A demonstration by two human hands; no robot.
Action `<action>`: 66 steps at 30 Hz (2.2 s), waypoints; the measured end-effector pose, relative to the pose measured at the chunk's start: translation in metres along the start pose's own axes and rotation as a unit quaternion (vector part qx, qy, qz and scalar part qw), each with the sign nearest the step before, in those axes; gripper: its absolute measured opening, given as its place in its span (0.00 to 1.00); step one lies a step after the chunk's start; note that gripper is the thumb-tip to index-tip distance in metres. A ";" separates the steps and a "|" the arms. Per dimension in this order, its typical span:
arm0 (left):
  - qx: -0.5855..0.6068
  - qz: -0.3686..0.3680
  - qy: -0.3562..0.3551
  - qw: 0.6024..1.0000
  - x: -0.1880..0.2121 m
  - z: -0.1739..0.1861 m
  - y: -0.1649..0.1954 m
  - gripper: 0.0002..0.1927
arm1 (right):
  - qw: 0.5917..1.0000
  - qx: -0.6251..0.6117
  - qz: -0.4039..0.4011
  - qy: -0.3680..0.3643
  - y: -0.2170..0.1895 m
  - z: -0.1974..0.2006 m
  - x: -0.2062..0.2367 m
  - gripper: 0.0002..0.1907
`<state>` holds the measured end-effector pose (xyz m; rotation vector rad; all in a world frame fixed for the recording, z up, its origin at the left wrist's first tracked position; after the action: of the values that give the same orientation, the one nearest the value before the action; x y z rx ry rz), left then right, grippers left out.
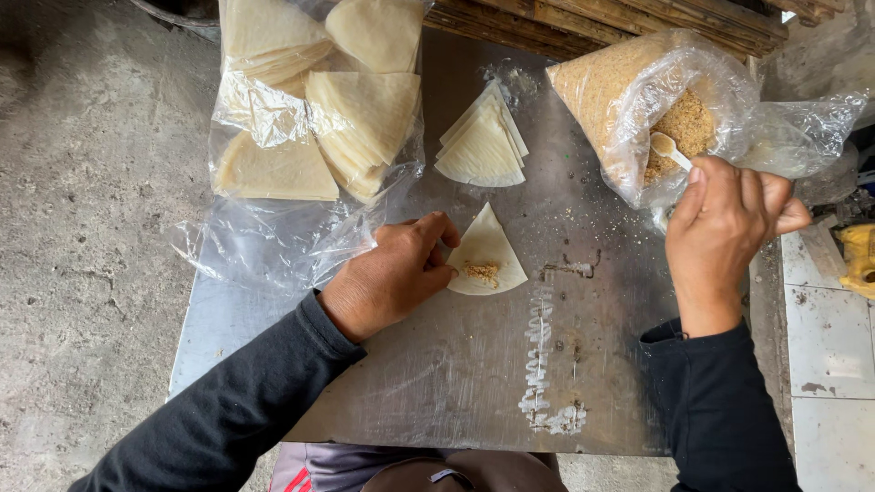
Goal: The person repeatedly scoops a crumbly filling into triangular pastry sheets, folds them into sealed triangular packets, and places them on a metal table. The person uses a small plastic scoop to transfer the filling from a plastic bag to the pastry.
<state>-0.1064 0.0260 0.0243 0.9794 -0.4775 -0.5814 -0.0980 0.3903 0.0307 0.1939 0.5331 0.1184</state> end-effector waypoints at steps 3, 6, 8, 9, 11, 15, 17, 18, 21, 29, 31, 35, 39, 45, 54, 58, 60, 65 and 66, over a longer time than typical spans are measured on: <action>-0.020 0.008 -0.005 1.000 0.000 0.000 0.000 0.13 | 1.000 -0.020 0.004 0.000 -0.008 0.001 -0.002 0.05; -0.017 0.010 -0.005 1.000 0.000 0.000 -0.001 0.13 | 0.993 -0.107 -0.031 -0.026 -0.008 0.000 -0.007 0.05; -0.011 0.010 -0.004 1.000 0.000 -0.001 -0.001 0.13 | 0.984 -0.160 -0.056 -0.045 -0.007 -0.002 -0.010 0.05; -0.008 0.009 -0.003 1.000 0.000 -0.001 -0.001 0.13 | 0.981 -0.176 -0.066 -0.050 -0.005 -0.001 -0.011 0.05; -0.009 0.010 -0.002 1.000 -0.001 0.000 -0.001 0.13 | 0.968 -0.228 -0.088 -0.059 -0.001 -0.002 -0.013 0.04; -0.009 0.011 -0.008 1.000 -0.001 -0.001 -0.001 0.13 | 0.906 -0.386 -0.160 -0.060 0.011 -0.009 -0.011 0.03; -0.007 0.013 -0.010 1.000 -0.001 -0.002 -0.001 0.13 | 0.877 -0.443 -0.178 -0.048 0.014 -0.011 -0.010 0.04; -0.007 0.012 -0.010 1.000 -0.002 -0.001 -0.001 0.13 | 0.871 -0.458 -0.172 -0.037 0.014 -0.009 -0.011 0.04; -0.008 0.012 -0.012 1.000 -0.002 -0.001 -0.001 0.13 | 0.850 -0.489 -0.194 -0.027 0.014 0.001 -0.010 0.05; -0.002 -0.009 -0.006 1.000 -0.001 -0.001 -0.004 0.14 | 0.828 -0.529 -0.151 -0.112 -0.046 0.054 0.010 0.03; 0.000 -0.011 -0.007 1.000 -0.003 -0.001 -0.005 0.14 | 0.831 -0.521 -0.106 -0.165 -0.072 0.051 0.013 0.05; 0.001 -0.008 -0.009 1.000 -0.003 -0.002 -0.007 0.14 | 0.881 -0.435 0.042 -0.179 -0.117 0.034 0.013 0.03; 0.008 -0.014 -0.007 1.000 -0.003 -0.003 -0.008 0.13 | 0.928 -0.330 0.118 -0.126 -0.135 0.033 0.016 0.04; 0.011 -0.032 -0.001 0.999 -0.003 -0.003 -0.010 0.13 | 0.953 -0.176 0.246 -0.018 -0.150 0.055 0.019 0.07; 0.002 -0.022 -0.004 1.000 -0.003 -0.004 -0.009 0.13 | 0.954 -0.127 0.273 0.008 -0.149 0.066 0.024 0.09; 0.010 -0.024 -0.003 1.000 -0.002 -0.003 -0.008 0.13 | 0.955 -0.109 0.268 0.058 -0.135 0.055 0.031 0.07; 0.010 -0.014 -0.009 1.000 -0.002 -0.004 -0.008 0.13 | 0.953 -0.109 0.238 0.151 -0.116 0.045 0.031 0.05; 0.007 -0.010 -0.009 1.000 0.000 -0.002 -0.006 0.13 | 0.981 -0.026 0.118 0.150 -0.020 0.031 0.029 0.07; 0.007 -0.013 -0.006 1.000 0.000 -0.002 -0.006 0.13 | 0.988 -0.006 0.097 0.122 -0.008 0.026 0.028 0.07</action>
<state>-0.1066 0.0250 0.0184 0.9963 -0.4815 -0.6081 -0.0599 0.3831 0.0372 0.2198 0.7562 0.3374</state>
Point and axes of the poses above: each hand's wrist, its own x-axis away from the middle knuckle, its own z-axis out of the back of the hand, y = z × x, the point moved 5 cm from there along -x, towards the middle knuckle, and after that the axes turned 10 degrees about -y, right-handed, at the moved point
